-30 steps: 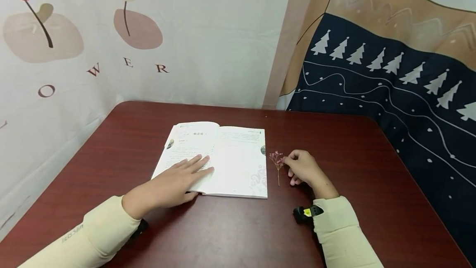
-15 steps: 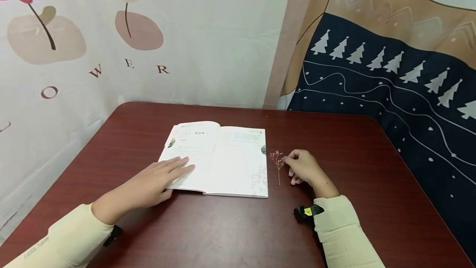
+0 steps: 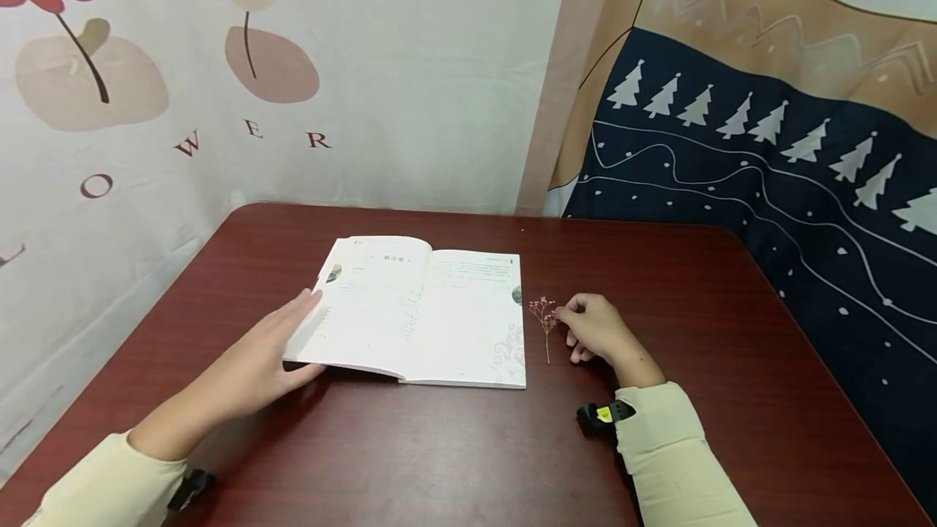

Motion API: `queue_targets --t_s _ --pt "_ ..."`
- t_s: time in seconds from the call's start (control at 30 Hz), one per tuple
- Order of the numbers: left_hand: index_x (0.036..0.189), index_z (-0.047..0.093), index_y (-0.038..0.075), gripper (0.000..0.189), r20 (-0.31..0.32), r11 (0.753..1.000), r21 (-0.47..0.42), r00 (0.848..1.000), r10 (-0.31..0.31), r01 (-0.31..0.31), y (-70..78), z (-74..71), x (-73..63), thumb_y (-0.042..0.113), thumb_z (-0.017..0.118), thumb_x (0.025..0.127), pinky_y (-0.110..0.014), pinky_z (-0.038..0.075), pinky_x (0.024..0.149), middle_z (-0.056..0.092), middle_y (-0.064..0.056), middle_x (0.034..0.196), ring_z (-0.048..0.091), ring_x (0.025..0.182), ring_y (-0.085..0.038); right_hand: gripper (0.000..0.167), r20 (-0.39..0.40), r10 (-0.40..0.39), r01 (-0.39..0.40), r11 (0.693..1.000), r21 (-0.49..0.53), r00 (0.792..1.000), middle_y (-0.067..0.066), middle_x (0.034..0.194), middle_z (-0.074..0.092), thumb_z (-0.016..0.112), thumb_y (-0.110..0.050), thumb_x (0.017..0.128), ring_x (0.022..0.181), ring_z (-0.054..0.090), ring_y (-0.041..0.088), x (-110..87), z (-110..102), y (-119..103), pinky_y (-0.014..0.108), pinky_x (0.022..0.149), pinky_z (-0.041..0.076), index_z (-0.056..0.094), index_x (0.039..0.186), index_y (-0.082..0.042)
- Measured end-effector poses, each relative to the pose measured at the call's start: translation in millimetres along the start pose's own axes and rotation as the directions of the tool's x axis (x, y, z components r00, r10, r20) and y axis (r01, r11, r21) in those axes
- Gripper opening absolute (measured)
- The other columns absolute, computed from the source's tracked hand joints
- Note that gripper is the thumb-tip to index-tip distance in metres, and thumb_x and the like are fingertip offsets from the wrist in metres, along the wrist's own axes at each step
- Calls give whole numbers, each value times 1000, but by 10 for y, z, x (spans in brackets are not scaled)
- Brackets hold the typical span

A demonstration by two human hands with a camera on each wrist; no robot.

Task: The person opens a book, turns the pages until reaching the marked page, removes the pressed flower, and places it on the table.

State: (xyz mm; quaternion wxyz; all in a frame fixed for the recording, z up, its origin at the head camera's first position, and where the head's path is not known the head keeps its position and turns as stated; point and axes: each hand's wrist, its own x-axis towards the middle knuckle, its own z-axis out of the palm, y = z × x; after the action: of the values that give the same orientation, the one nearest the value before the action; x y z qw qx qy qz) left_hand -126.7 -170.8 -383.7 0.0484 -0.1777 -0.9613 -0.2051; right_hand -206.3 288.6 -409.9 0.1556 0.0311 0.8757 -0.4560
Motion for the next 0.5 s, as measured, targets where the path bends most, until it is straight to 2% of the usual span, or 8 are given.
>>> queue_targets --t_s 0.13,0.23,0.4,0.5 --pt "160 13 4 105 26 985 -138 995 -97 100 -6 -9 12 29 80 83 -60 36 111 29 -25 161 35 145 -42 26 0 -3 3 1000 0 1000 6 60 55 51 -24 102 40 60 14 4 -1 8 29 42 51 58 105 1" --pt "161 6 7 110 38 975 -181 992 -124 128 -7 -11 18 33 80 84 -57 40 108 33 -23 160 44 141 -38 27 2 -2 2 1000 1 1000 6 60 55 51 -24 103 41 60 14 3 -5 12 29 43 51 58 105 1" --pt "161 9 6 108 8 979 -194 998 -66 66 1 -22 45 26 81 83 -53 44 105 45 -19 153 52 134 -33 27 -2 -3 3 1000 -4 1000 6 60 55 51 -24 102 41 60 14 1 -14 11 29 43 51 58 105 1" --pt "160 14 5 107 1 985 -167 999 -36 36 27 -46 65 25 83 81 -55 40 109 40 -18 157 46 139 -36 27 -2 -8 8 1000 -9 1000 6 60 55 51 -25 102 41 60 15 0 -13 10 30 43 51 58 105 1"
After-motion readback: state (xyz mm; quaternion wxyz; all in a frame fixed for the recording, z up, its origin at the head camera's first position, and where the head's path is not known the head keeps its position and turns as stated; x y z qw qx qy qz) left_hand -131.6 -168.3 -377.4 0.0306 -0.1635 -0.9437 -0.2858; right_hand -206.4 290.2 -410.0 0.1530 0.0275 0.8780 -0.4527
